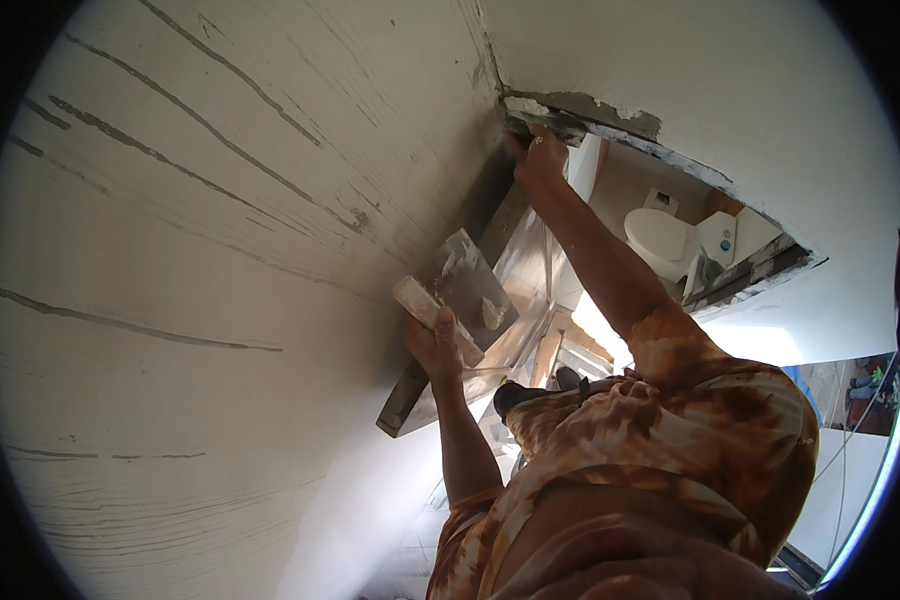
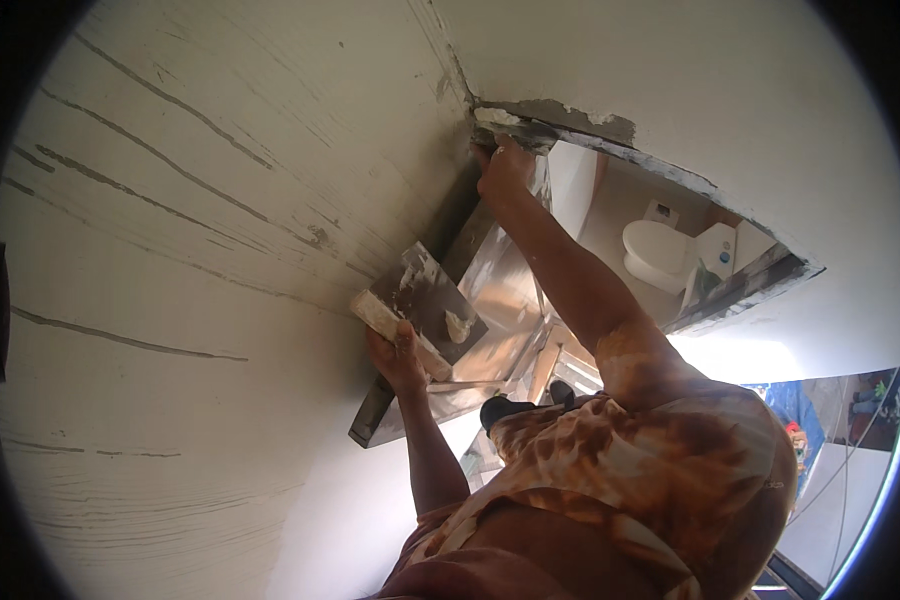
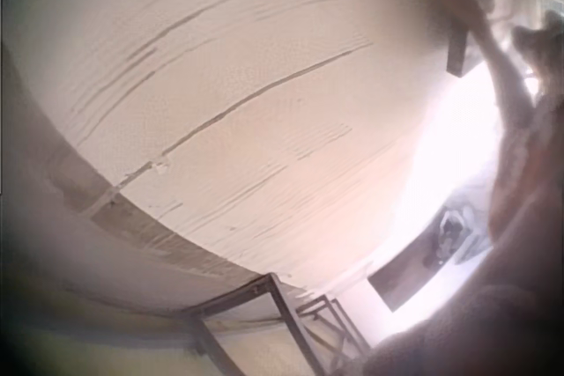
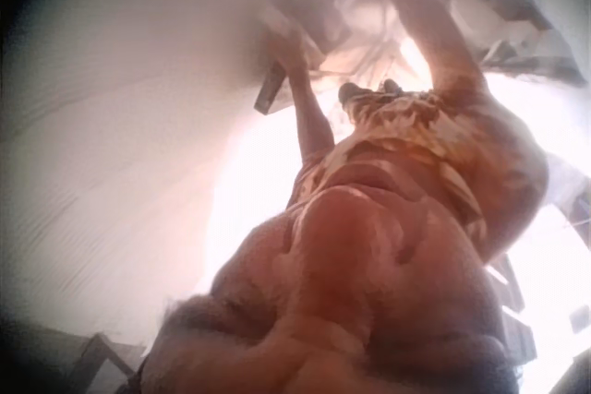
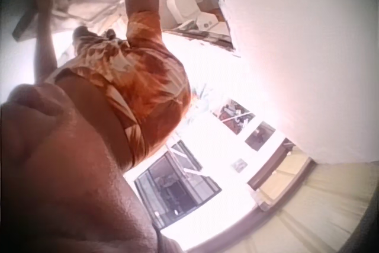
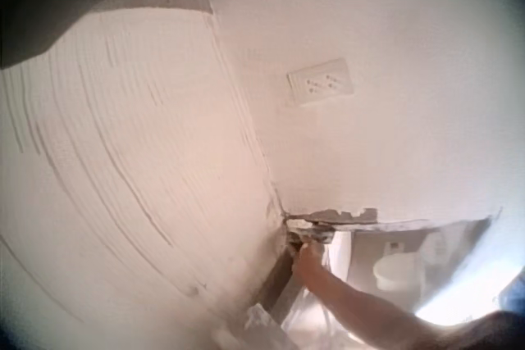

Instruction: The person applies plaster to a wall using a trowel and hawk. They repeatedly scoop plaster from the hawk and smooth it onto the wall surface around a rectangular opening and an electrical outlet.

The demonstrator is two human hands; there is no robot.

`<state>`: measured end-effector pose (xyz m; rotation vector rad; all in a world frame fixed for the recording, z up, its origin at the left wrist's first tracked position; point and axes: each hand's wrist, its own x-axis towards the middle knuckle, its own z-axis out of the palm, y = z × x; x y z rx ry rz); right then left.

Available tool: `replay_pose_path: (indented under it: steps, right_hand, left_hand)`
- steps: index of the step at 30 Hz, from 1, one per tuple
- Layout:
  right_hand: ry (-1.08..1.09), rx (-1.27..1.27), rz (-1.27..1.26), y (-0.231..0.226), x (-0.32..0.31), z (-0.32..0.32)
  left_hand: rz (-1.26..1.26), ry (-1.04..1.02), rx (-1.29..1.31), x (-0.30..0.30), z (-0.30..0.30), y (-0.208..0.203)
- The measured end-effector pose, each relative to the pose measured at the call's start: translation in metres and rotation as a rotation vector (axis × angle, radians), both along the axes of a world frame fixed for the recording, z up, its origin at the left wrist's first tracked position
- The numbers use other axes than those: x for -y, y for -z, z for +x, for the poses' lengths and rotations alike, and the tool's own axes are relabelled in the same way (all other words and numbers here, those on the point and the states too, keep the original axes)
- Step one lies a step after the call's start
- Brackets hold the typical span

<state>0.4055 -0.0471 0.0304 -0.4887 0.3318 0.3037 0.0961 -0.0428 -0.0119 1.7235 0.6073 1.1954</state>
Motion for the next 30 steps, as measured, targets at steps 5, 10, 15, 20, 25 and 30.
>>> replay_pose_path:
  steps: [5, 10, 15, 20, 25, 30]
  right_hand:
    - [0.149, 0.086, -0.006, 0.001, -0.035, 0.024]
    - [0.016, 0.656, -1.158, 0.012, -0.058, 0.086]
    - [0.178, 0.733, -0.725, -0.048, -0.040, 0.078]
    - [-0.057, 0.487, 0.112, -0.068, 0.042, 0.013]
    - [-0.202, 0.378, -0.030, -0.005, 0.065, -0.001]
    - [-0.159, 0.287, 0.001, 0.029, 0.022, 0.022]
  left_hand:
    - [-0.016, 0.017, -0.051, 0.000, -0.007, 0.007]
    - [0.004, 0.004, -0.027, 0.001, -0.008, 0.010]
    - [0.000, -0.014, -0.069, 0.002, -0.009, 0.008]
    - [-0.063, 0.013, 0.035, 0.004, -0.008, 0.004]
    - [-0.024, 0.023, 0.042, 0.003, -0.009, 0.003]
    - [-0.016, 0.051, 0.076, 0.003, -0.009, 0.001]
